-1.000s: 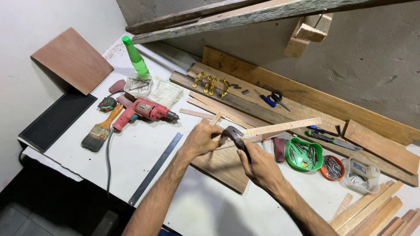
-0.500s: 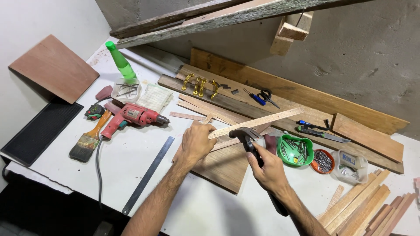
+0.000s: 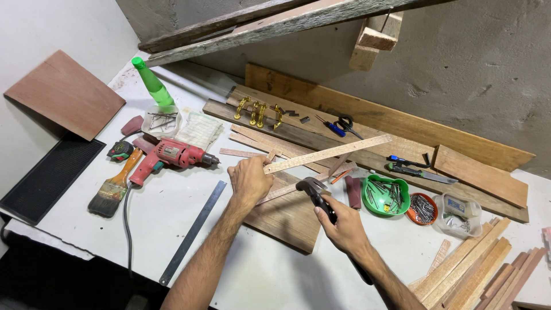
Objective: Constructing a wooden frame by measuring, marking, and hammering wood strips together.
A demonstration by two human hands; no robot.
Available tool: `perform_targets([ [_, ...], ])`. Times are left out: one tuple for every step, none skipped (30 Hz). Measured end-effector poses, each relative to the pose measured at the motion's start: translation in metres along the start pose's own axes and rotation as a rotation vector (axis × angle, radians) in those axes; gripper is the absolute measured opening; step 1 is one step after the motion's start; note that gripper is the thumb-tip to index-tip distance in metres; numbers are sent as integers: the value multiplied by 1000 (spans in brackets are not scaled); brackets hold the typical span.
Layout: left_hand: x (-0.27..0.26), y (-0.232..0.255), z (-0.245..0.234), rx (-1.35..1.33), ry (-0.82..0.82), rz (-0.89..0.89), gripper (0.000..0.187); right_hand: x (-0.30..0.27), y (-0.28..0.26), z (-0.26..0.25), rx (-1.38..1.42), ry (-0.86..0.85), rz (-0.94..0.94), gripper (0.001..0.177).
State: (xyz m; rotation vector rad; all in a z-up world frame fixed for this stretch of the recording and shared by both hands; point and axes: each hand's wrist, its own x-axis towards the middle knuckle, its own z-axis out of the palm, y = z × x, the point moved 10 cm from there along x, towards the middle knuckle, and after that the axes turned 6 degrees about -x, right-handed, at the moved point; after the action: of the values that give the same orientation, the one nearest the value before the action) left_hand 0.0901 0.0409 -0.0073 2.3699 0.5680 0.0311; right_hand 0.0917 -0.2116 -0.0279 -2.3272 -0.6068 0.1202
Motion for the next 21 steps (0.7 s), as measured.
perform_targets([
  [1,1,-1,1,0,0,32,1,3,3,1,0,0,38],
  [2,0,-2,16,-11,-16,32,2,7,7,0,-13,14,38],
  [4,-1,-2,30,-23,-32,33,3,11,12,0,-26,27,38],
  [7,-6,1,31,-24,-31,33,3,15,15,1,-25,29,38],
  [11,-9,4,32,-24,-19,33,4,20,21,-13,-42,39,37],
  [16,-12,7,34,-24,-5,33,4,24,26,-26,-58,50,36],
  [20,-17,10,35,-25,-1,33,5,32,32,-26,-54,52,36],
  [23,-18,9,14,15,50,32,5,38,36,-51,-31,28,35],
  [27,-19,8,-7,56,101,32,6,43,41,-77,-9,5,35],
  [27,-17,4,-5,51,103,32,5,54,49,-76,-7,10,35],
  [26,-17,3,-14,26,96,34,4,69,57,-133,-9,53,36],
  [27,-16,1,-22,3,89,35,3,84,65,-191,-11,94,37],
  [28,-18,3,-21,0,91,35,2,96,73,-191,-9,97,37],
  [30,-18,3,-28,7,126,36,1,105,79,-243,13,76,40],
  [31,-18,2,-36,14,161,37,1,114,86,-296,34,55,42],
  [30,-16,-2,-32,12,165,37,-2,120,90,-293,38,58,42],
  [29,-12,-2,-27,-31,183,37,-4,127,95,-308,25,74,42],
  [28,-9,-1,-22,-74,200,38,-6,135,101,-323,11,91,43],
  [31,-12,-1,-20,-77,204,38,-8,138,103,-321,14,95,43],
  [33,-14,0,-38,-84,216,37,-13,144,103,-307,26,134,42],
  [34,-16,1,-56,-90,228,36,-17,150,104,-292,38,173,42],
])
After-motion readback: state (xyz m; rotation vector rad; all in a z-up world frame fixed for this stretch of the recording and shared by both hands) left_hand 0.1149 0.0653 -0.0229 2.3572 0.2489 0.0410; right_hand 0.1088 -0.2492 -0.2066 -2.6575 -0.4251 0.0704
